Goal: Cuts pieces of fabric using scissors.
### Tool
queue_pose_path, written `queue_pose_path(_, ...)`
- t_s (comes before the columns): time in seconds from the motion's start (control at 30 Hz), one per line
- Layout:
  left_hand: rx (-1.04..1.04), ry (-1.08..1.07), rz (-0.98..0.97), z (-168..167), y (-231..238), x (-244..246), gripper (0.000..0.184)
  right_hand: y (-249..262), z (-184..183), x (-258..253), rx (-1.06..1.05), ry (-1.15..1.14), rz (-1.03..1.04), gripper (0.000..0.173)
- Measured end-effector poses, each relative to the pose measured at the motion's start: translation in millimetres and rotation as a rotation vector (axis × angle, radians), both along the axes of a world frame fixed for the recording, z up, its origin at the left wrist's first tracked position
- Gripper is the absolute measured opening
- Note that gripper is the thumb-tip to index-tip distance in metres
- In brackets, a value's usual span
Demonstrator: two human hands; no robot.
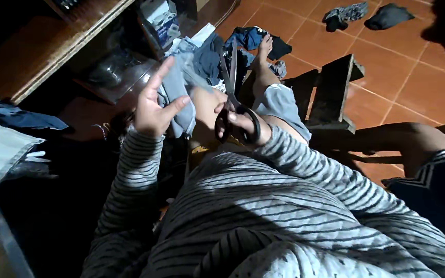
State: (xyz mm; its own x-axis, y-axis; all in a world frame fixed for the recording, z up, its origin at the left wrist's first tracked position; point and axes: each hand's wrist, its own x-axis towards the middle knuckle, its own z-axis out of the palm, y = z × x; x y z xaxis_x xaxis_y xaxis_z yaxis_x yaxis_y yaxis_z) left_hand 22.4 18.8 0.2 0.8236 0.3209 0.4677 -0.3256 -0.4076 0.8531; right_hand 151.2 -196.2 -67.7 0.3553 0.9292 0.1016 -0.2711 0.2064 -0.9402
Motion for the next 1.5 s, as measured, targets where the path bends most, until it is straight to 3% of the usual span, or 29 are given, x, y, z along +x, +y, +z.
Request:
queue_pose_path(0.1,-0.005,-0.076,0.047,9,19,5,0.078,-20,3,-8,0.052,0.059,0.339,0.075)
queue_pose_path(0.2,0.026,-0.127,0.112,18,34,11,0.079,-31,7,-12,0.093,0.096,0.563,0.076)
queue_pose_path(0.27,0.038,-0.141,0.136,22,40,14,0.080,-32,9,-12,0.096,0.098,0.606,0.073)
queue_pose_path(0.6,0.282,-0.158,0.327,20,21,28,0.077,-22,9,-16,0.022,0.158,0.603,0.063)
queue_pose_path(0.87,0.265,-0.173,0.451,18,4,29,0.079,-12,10,-22,-0.043,0.112,0.434,0.069)
queue_pose_path(1.1,0.187,-0.134,0.421,16,-7,18,0.083,-1,20,-27,-0.052,-0.075,0.270,0.070)
queue_pose_path(1.2,0.169,-0.137,0.423,14,-10,15,0.096,1,22,-29,-0.076,-0.110,0.282,0.070)
queue_pose_path(1.33,-0.045,-0.113,0.385,15,-3,11,0.113,-4,12,-29,-0.021,-0.104,0.302,0.076)
queue_pose_path(1.5,-0.190,-0.053,0.362,15,-10,11,0.116,-5,6,-29,0.107,-0.083,0.305,0.071)
